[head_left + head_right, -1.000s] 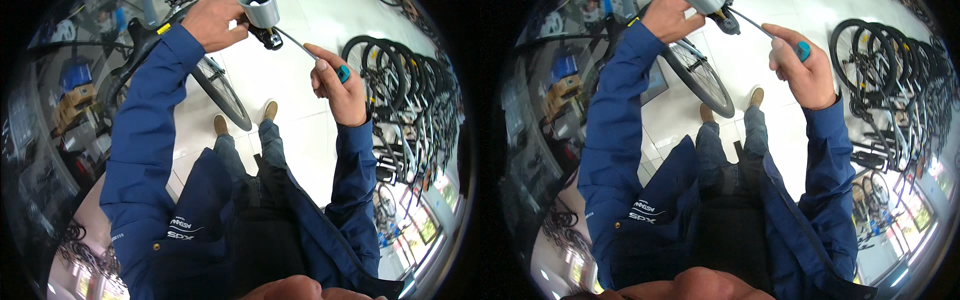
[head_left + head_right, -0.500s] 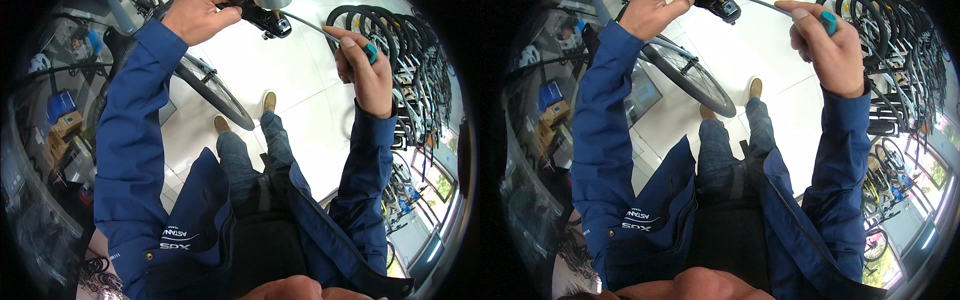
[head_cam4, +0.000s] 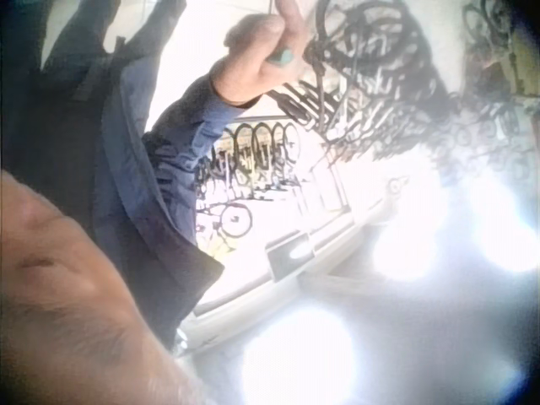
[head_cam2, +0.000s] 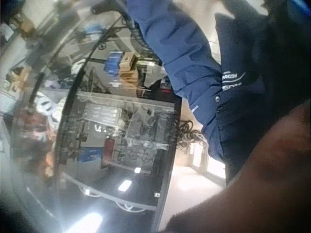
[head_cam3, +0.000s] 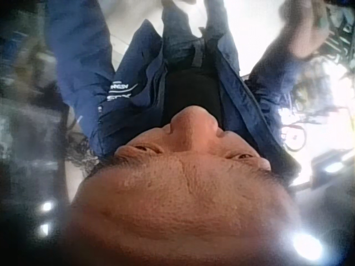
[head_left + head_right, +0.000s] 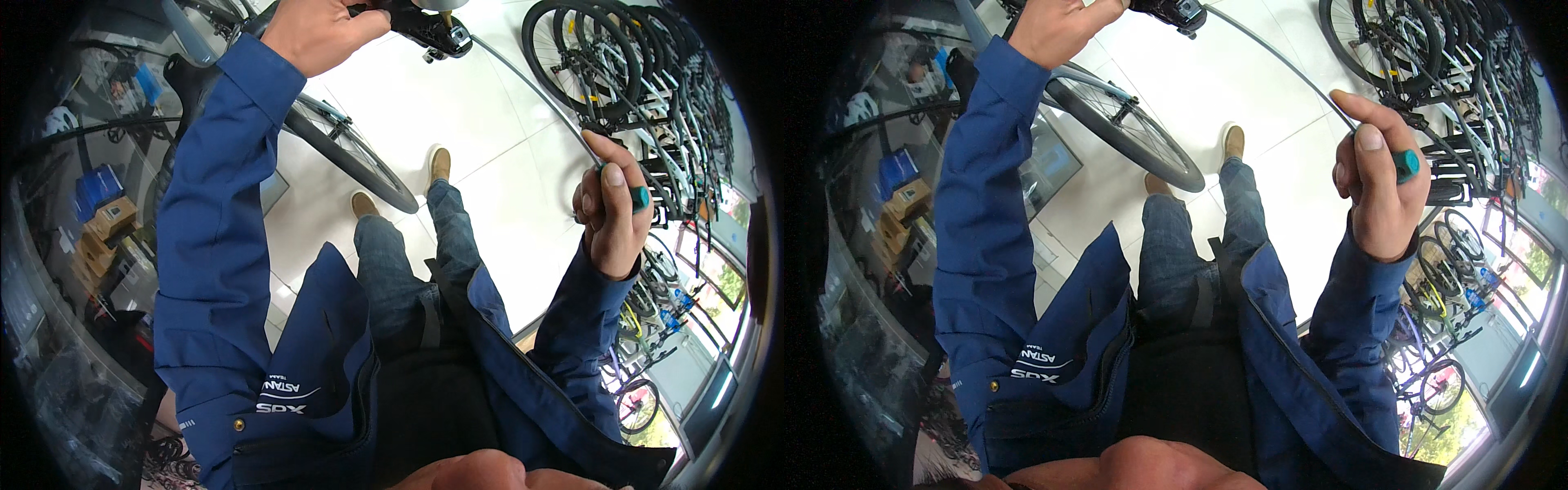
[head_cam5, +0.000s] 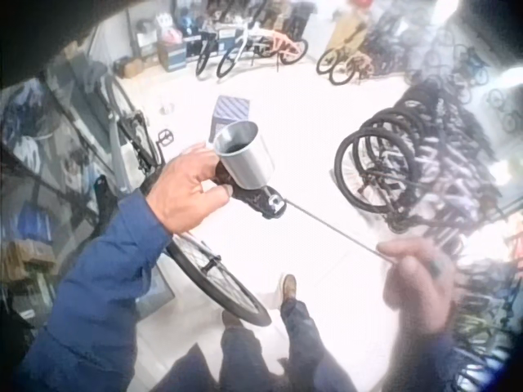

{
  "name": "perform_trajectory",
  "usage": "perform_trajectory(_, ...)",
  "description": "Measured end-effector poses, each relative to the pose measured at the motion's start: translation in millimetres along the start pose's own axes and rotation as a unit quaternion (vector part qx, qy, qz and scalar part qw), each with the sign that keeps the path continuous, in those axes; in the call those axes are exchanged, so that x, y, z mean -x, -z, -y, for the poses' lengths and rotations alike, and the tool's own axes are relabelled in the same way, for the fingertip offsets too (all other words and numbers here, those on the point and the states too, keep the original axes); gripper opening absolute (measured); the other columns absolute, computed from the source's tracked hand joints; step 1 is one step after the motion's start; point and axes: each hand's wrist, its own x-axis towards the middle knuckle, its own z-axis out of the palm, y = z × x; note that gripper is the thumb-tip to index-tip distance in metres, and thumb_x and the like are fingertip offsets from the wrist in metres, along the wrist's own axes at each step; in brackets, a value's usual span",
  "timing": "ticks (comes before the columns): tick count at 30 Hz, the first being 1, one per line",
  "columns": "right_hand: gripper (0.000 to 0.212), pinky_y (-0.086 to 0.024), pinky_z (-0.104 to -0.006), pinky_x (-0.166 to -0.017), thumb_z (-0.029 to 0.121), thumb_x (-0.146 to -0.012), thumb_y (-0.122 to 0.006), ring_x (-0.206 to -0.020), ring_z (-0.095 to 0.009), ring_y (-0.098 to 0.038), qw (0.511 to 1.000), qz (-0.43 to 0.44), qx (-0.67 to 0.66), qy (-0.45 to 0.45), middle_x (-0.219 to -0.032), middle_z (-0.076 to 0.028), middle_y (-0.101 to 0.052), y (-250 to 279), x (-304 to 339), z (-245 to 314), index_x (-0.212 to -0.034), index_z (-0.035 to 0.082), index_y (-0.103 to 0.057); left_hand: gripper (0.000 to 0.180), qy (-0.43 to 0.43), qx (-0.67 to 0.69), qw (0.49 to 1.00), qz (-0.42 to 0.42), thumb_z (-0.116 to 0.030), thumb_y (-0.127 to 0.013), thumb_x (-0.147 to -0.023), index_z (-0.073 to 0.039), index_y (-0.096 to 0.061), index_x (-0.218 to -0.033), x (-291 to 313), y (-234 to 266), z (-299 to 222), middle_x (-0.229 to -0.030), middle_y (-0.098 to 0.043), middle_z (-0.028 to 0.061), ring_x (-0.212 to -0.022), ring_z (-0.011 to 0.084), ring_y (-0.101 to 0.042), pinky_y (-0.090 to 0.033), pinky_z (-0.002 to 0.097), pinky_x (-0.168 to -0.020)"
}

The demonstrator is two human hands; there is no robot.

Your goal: The person walks through a bicycle shop, picks up a screwdriver, and adjusts the handlebar of a bicycle. They use the screwdriver to tighten or loosen components on the handlebar and then test the handlebar by holding and turning it.

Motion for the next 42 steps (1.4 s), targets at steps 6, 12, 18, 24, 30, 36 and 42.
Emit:
perform_trajectory(6, 0.039, -0.032, -0.0213, -0.048, 0.027, -0.107, -0.053, -0.053, -0.006, -0.043, 0.999, -0.032, 0.003, 0.015, -0.063, 0.001, -0.051, -14.3, 9.7, -6.0, -0.127, -0.005, -0.065, 0.021, -0.033, -0.059, 0.998, -0.009, -0.017, -0.070, -0.076, -0.008, -0.071, -0.095, -2.0, -6.5, -9.2, -0.085, -0.070, 0.0111, -0.088, 0.0343, -0.063, -0.045, 0.0450, -0.093)
perform_trajectory(12, 0.038, -0.033, -0.0209, -0.049, 0.026, -0.108, -0.053, -0.054, -0.006, -0.045, 1.000, -0.022, 0.006, 0.017, -0.065, 0.000, -0.054, -17.8, 2.9, -5.8, -0.128, -0.004, -0.066, 0.026, -0.019, -0.096, 0.994, -0.057, -0.022, -0.072, -0.077, -0.007, -0.070, -0.099, -8.4, -9.5, -17.0, -0.085, -0.067, 0.0139, -0.086, 0.0359, -0.062, -0.048, 0.0458, -0.085)
perform_trajectory(18, 0.038, -0.036, -0.0221, -0.049, 0.027, -0.107, -0.055, -0.055, -0.007, -0.049, 0.998, 0.006, 0.042, 0.051, -0.066, 0.000, -0.055, -18.7, -10.4, 0.0, -0.127, -0.004, -0.066, 0.025, 0.020, -0.087, 0.992, -0.087, -0.020, -0.071, -0.079, -0.004, -0.069, -0.098, -7.7, -14.3, -5.9, -0.084, -0.065, 0.0168, -0.084, 0.0384, -0.062, -0.049, 0.0470, -0.080)
perform_trajectory(24, 0.037, -0.037, -0.0223, -0.050, 0.025, -0.108, -0.055, -0.055, -0.007, -0.050, 0.997, 0.021, 0.042, 0.054, -0.066, 0.000, -0.055, -17.9, -20.7, 1.9, -0.126, -0.005, -0.066, 0.025, 0.017, -0.045, 0.989, -0.138, -0.014, -0.069, -0.083, -0.002, -0.071, -0.104, -5.3, -16.2, 2.7, -0.092, -0.069, 0.0204, -0.089, 0.0388, -0.066, -0.052, 0.0437, -0.080)
perform_trajectory(30, 0.035, -0.038, -0.0216, -0.052, 0.023, -0.107, -0.055, -0.057, -0.007, -0.051, 0.997, 0.008, 0.070, 0.040, -0.067, 0.001, -0.055, -12.1, -17.7, 1.9, -0.124, -0.006, -0.067, 0.024, 0.085, 0.035, 0.985, -0.145, -0.012, -0.070, -0.088, -0.001, -0.073, -0.109, -3.1, -15.5, -3.9, -0.098, -0.073, 0.0197, -0.093, 0.0323, -0.072, -0.054, 0.0374, -0.083)
perform_trajectory(36, 0.030, -0.042, -0.0211, -0.057, 0.016, -0.104, -0.056, -0.061, -0.006, -0.055, 0.991, 0.064, 0.110, -0.029, -0.069, 0.001, -0.061, -8.0, -1.6, 15.2, -0.120, -0.005, -0.069, 0.025, 0.109, 0.067, 0.982, -0.136, -0.011, -0.070, -0.090, 0.001, -0.072, -0.112, -2.3, -13.4, -3.4, -0.101, -0.074, 0.0184, -0.096, 0.0264, -0.072, -0.054, 0.0348, -0.086)
perform_trajectory(42, 0.027, -0.050, -0.0233, -0.064, 0.008, -0.099, -0.066, -0.069, -0.010, -0.064, 0.986, 0.072, 0.134, 0.064, -0.082, -0.008, -0.071, -49.0, 1.7, 0.2, -0.123, -0.002, -0.070, 0.025, 0.083, 0.099, 0.984, -0.120, -0.012, -0.070, -0.093, 0.002, -0.072, -0.115, -4.6, -14.2, 0.5, -0.105, -0.075, 0.0133, -0.098, 0.0207, -0.070, -0.053, 0.0330, -0.088)
